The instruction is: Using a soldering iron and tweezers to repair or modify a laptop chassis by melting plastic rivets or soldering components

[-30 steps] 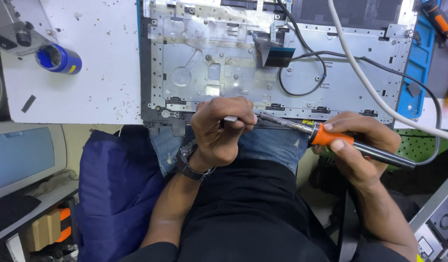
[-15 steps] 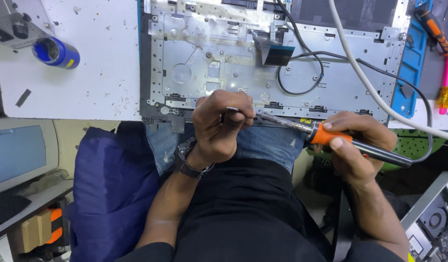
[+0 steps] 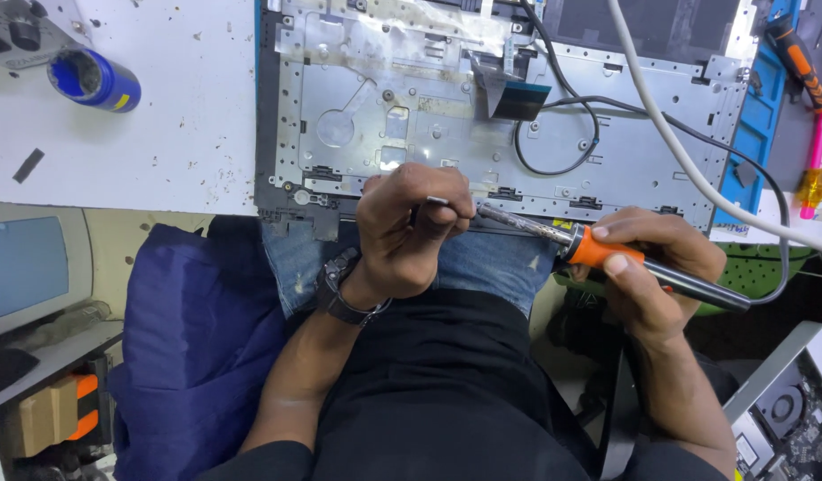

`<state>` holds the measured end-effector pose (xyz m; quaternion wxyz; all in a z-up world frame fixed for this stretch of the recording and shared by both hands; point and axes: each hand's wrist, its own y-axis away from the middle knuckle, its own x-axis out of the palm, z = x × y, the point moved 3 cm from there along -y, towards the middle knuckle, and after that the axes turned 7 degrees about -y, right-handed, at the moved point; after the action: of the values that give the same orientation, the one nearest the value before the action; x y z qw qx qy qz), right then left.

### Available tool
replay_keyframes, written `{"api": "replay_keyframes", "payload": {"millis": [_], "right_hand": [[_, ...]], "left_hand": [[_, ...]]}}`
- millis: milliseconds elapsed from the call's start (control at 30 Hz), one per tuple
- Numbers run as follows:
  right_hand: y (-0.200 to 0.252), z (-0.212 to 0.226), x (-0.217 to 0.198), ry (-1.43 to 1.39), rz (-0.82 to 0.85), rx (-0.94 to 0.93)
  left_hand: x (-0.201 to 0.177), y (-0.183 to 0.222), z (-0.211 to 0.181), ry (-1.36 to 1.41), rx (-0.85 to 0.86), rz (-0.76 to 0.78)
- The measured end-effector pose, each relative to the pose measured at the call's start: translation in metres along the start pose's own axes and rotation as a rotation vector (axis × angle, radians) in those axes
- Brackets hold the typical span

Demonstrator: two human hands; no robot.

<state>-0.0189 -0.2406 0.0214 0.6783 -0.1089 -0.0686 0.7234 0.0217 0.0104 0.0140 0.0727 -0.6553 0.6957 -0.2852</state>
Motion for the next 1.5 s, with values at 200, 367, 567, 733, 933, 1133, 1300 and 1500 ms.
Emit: {"api": "replay_keyframes", "payload": {"millis": [200,367,567,733,933,1133,1300,1500], "right_hand": [[0.001,-0.002,-0.001,-0.027,-0.012,-0.005],[-0.002,0.002,0.004,-0.073,-0.002,-0.031],[-0.001,-0.001,0.0,0.032,0.004,-0.004],[-0.005,0.006,0.008,0.002,0.012,-0.014],[-0.004,0.005,0.008,-0.039,0.016,-0.01],[-0.003,0.002,0.005,-0.052,-0.01,-0.031],[-0.004,0.008,0.013,-0.044,-0.022,-0.01],[-0.007,0.006,0.015,-0.106,-0.008,-0.016]], "left_hand": [[0.0,0.0,-0.001,-0.007,-0.008,0.003],[-0.001,0.001,0.001,0.012,0.004,0.004],[0.0,-0.001,0.0,0.014,0.01,0.015],[-0.001,0.001,0.0,0.003,-0.017,0.009],[-0.001,0.001,0.0,-0.01,-0.021,0.001],[-0.001,0.002,0.0,-0.005,-0.028,-0.003],[-0.001,0.0,-0.003,-0.004,-0.01,0.017],[-0.001,-0.001,-0.004,-0.033,-0.011,0.018]]}}
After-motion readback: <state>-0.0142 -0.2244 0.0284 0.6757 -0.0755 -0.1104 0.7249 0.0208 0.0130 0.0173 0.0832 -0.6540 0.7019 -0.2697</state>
